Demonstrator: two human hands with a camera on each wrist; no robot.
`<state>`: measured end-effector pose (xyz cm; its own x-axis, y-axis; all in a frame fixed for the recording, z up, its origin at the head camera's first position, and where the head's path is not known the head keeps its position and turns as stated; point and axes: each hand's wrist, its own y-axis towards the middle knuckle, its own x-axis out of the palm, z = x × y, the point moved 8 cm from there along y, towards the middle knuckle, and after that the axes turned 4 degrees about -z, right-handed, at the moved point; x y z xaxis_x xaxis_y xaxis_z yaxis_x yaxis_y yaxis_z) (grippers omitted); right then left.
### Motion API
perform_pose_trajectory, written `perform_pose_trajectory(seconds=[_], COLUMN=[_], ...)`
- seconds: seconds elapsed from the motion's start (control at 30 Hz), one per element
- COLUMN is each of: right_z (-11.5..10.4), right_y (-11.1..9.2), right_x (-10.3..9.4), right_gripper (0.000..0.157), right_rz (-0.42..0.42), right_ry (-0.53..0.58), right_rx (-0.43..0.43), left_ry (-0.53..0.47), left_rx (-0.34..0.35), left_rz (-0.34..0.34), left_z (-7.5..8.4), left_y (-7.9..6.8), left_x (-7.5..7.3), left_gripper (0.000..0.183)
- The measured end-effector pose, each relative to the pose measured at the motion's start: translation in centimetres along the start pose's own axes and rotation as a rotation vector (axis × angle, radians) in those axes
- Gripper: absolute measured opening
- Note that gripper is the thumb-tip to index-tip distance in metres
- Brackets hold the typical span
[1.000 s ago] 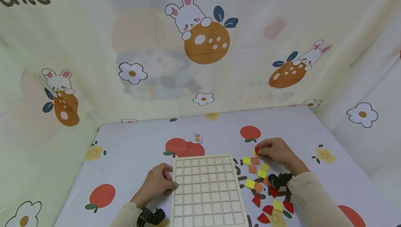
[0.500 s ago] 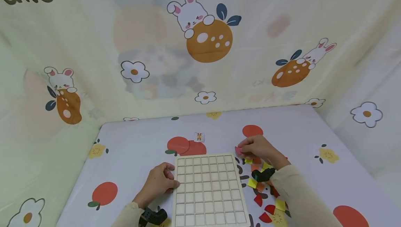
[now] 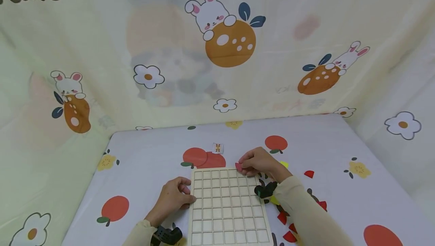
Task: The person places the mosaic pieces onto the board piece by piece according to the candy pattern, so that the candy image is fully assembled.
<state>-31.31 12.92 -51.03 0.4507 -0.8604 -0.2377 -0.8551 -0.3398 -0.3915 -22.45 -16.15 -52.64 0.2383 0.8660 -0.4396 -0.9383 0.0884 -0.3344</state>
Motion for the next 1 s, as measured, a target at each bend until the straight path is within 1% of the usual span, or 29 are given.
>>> perform_pose_trajectory(seconds=[0.07,0.27,0.47,0.63,0.8,1.0], right_z=[-0.2,-0.9,-1.8,-2.2,-2.1,-2.3], right_y=[0.3,1.0,1.5,1.8,2.4,3.0], right_x=[0.7,2.6,4.1,5.3,6.0,6.6], right_gripper=[0.015,0.015,0.014,0.015,0.014,0.011], right_rz=[-0.013,-0.049,-0.081,-0.121,-0.125,-0.117], right_ry=[-0.006,0.030,0.005,0.021,-0.002,-0.039], right_rx=[-0.005,-0.011,-0.021,-0.042,-0.040,-0.043], left_ry=[-0.011,-0.039,-0.051,-0.055,-0.052,-0.051], left_rx=[-0.002,0.001,-0.004,-0.004,0.003,-0.007], left_rz=[-0.003,-0.011,-0.012,-0.010,-0.006,0.006], left_z=[-0.1,-0.3,-0.4,-0.3,-0.3,-0.3], left_y=[0.0,0.2,0.2,0.2,0.1,0.1], left_x=[0.0,0.0,0.0,0.1,0.1,0.0], left_gripper=[0.052,0.051,0.051,0.051,0.050,0.050])
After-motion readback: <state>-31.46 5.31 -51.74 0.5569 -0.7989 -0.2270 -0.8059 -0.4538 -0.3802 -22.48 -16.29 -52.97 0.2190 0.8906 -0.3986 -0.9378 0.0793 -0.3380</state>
